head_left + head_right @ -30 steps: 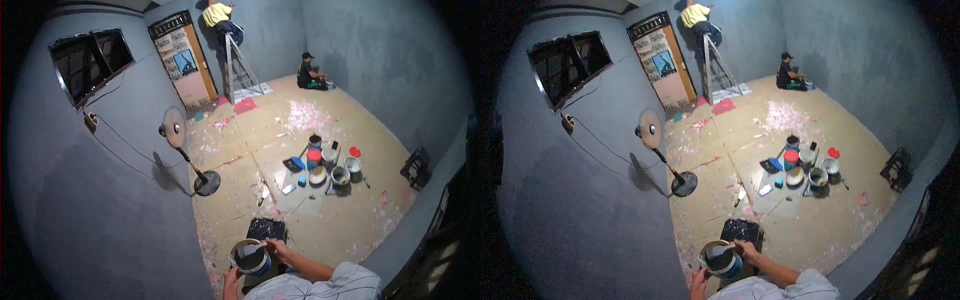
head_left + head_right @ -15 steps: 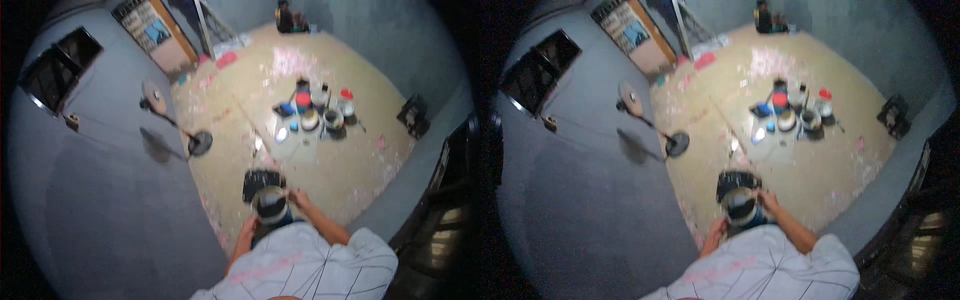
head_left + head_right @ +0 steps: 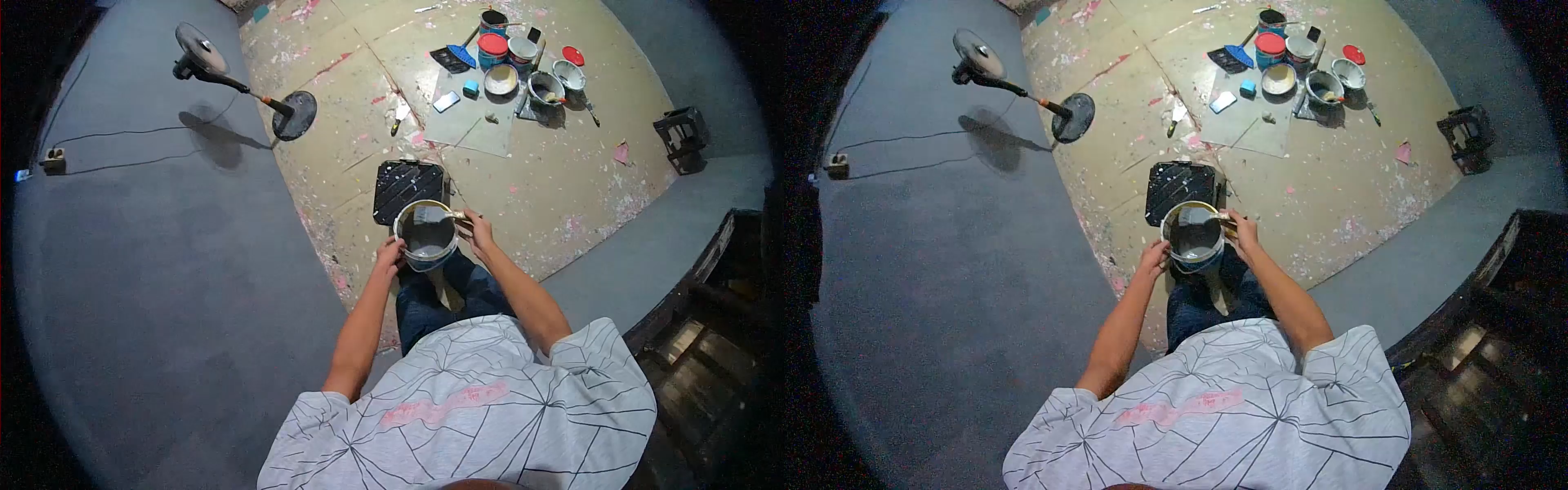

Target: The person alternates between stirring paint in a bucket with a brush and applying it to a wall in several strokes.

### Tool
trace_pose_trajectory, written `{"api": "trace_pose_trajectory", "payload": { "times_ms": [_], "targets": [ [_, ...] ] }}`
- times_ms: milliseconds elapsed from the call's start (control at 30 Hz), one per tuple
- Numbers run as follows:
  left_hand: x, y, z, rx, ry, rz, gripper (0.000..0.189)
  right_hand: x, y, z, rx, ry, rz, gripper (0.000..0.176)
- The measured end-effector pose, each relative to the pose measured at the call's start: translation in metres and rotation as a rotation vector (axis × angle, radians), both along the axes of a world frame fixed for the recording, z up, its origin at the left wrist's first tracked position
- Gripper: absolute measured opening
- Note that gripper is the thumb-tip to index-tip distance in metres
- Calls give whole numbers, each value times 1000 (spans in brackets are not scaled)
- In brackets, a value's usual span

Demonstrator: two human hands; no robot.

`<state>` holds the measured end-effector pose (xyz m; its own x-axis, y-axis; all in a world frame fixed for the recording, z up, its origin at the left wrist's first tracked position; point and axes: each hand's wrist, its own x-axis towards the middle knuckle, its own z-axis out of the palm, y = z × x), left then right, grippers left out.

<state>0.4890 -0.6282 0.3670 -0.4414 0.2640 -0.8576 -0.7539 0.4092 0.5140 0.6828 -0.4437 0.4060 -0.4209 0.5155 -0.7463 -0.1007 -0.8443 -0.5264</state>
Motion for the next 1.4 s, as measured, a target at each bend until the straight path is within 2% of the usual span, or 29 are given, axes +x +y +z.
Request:
{"api": "trace_pose_trajectory", "payload": {
  "times_ms": [133,233,300,400,467,567,633,767,833,867,967,1000,1033,1100,1133,1267,1333,1400],
  "targets": [
    [-37,6,-26,87,8,-83,43,-31,14,-14,37,-52,3,30],
    [-54,26,-3,59,91,-68,43,-53,22,-26,35,-47,-22,29],
    [-59,29,-11,62,111,-82,47,-61,27,-37,20,-20,-38,29],
    [-69,33,-38,34,177,-104,52,-76,35,-58,52,-28,-7,27],
    [-75,33,-61,111,206,-115,56,-86,42,-73,56,-50,-9,27],
    [-76,33,-90,130,206,-50,59,-90,45,-91,86,-42,6,28],
    [-77,30,-90,123,166,-7,61,-94,41,-91,88,-42,12,28],
    [-76,13,-86,54,189,-160,68,-98,31,-92,144,-101,81,29],
    [-70,0,-94,126,143,-70,61,-100,31,-87,145,-134,43,29],
    [-66,4,-62,18,-19,-21,62,-98,32,-92,145,-136,47,29],
    [-43,-19,-93,139,-162,91,57,-90,30,-105,259,-254,89,29],
    [-37,-22,-97,168,-115,37,47,-88,29,-103,314,-272,126,30],
    [-31,-23,-102,168,-117,39,47,-86,28,-101,369,-292,163,31],
    [-19,-21,-100,156,-50,153,35,-78,28,-104,381,-291,220,33],
    [-16,-21,-99,229,-75,225,29,-75,27,-106,394,-286,276,35],
    [-12,-6,-92,323,-149,326,29,-75,18,-97,430,-287,275,36],
    [-11,8,-92,363,-146,375,46,-77,14,-90,480,-309,230,31],
    [-9,13,-100,329,-71,377,47,-72,11,-95,506,-350,254,31]
  ]
}}
